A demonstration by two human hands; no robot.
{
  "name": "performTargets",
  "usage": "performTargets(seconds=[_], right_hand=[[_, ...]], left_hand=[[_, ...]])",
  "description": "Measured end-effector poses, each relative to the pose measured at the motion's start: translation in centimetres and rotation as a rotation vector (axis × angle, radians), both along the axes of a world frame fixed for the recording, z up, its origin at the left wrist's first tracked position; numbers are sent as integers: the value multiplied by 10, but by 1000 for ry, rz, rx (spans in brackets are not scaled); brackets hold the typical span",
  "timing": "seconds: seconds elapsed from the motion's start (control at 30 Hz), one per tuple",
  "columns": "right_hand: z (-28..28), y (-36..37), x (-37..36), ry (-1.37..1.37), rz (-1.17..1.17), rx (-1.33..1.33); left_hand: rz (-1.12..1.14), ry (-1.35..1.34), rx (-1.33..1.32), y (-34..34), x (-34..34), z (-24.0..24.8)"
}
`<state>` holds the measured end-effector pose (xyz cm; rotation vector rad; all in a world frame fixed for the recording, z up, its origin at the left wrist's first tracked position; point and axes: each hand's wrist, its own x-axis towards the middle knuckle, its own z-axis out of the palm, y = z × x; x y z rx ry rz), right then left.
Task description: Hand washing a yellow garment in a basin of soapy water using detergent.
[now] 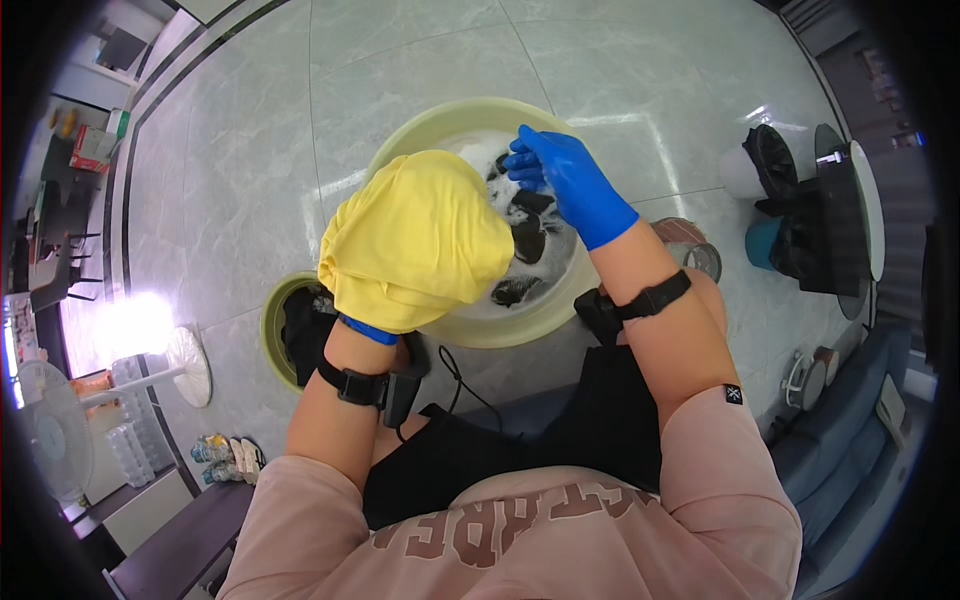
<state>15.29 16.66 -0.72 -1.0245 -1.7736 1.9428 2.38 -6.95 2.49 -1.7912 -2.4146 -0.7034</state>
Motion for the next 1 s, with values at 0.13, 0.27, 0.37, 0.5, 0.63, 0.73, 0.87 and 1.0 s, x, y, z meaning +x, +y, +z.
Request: performTargets(seconds=[0.13, 0.27, 0.37, 0.5, 0.63, 0.73, 0.87, 1.0], right_hand=[[45, -48, 16, 488, -172, -738], [71, -95, 14, 742, -284, -1102], [133, -89, 53, 1017, -256, -1176], [193, -33, 167, 1118, -342, -825], [157, 26, 287, 975, -570, -613], [63, 59, 355, 793, -717, -612], [-46, 70, 400, -36, -679, -274], [-106, 65, 419, -858, -441, 230]], left_hand=[[-23, 177, 58, -1, -2, -29], [3, 300, -48, 6, 20, -7], [-46, 355, -105, -2, 12, -27], [-142, 291, -29, 6, 23, -15], [-218, 452, 19, 19, 49, 7], [-191, 400, -135, 15, 40, -9], [-213, 319, -218, 21, 39, -15], [-217, 324, -239, 43, 46, -23]])
